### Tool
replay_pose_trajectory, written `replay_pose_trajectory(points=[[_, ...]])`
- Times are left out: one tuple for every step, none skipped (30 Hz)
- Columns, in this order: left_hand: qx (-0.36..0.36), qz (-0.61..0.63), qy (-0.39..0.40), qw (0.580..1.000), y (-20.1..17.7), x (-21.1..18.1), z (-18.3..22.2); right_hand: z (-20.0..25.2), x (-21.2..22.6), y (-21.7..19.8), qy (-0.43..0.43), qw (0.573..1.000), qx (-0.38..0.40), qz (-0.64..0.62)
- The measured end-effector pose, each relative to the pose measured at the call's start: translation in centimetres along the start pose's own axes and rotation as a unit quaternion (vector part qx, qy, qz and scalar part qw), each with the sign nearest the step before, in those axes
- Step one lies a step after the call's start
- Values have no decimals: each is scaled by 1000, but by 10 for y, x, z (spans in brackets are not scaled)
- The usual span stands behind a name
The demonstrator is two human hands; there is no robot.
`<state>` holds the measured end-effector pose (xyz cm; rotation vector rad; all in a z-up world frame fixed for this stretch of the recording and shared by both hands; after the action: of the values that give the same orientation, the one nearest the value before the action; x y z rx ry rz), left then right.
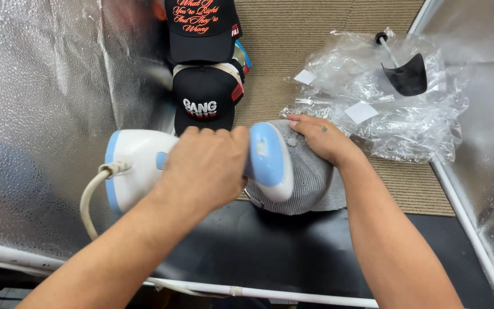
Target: Brushing the interior and exterior of a grey cap with a wooden brush and then steaming it with a handheld steamer to remove wrinkles.
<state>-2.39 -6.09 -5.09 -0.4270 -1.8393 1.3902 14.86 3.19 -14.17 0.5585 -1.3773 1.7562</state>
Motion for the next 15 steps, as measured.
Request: replay_pose_trajectory(points=[[3,-1,1,1000,3,-8,-5,-2,-1,1,1,1000,2,-3],[-10,-24,14,1000,3,-19,-11,-4,-1,2,-6,1000,14,-16],[-22,-46,26,998,2,-30,-17,-5,-1,3,-13,999,25,-30],[-21,-46,28,998,2,-39,-23,-6,-3,3,-11,999,26,-32],[-53,-66,26,996,-4,-48,-28,-7,-2,5,-22,998,39,-53],[-86,-85,24,992,-11,-58,-33,-8,-1,5,-34,995,52,-72],[-86,-85,26,992,-11,-67,-41,-7,-3,3,-33,995,51,-73],[-108,-79,24,991,-14,-75,-47,-5,-3,5,-36,990,78,-113],[-131,-73,21,988,-18,-82,-53,-3,-3,7,-40,982,104,-152],[-130,-73,21,989,-23,-84,-53,-15,-10,8,-39,982,105,-152],[-105,-69,31,992,-24,-87,-56,-26,-14,8,-50,980,107,-160],[-80,-65,43,994,-24,-90,-58,-37,-18,8,-61,978,107,-170],[-79,-66,44,994,-20,-86,-57,-26,-15,7,-60,977,107,-172],[-72,-59,48,995,-15,-82,-57,-15,-10,5,-57,979,101,-165],[-65,-52,51,995,-10,-77,-55,-5,-5,5,-54,981,95,-158]])
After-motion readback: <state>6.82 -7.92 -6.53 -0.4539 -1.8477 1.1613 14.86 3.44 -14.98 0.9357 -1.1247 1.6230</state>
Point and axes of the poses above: each hand's wrist, its own z-axis away from the middle knuckle, its own y-axis out of the palm, x = y × z, the point moved 10 cm from there along -z, towards the middle knuckle, and after that the axes turned 14 degrees about y, right-handed, at the moved point
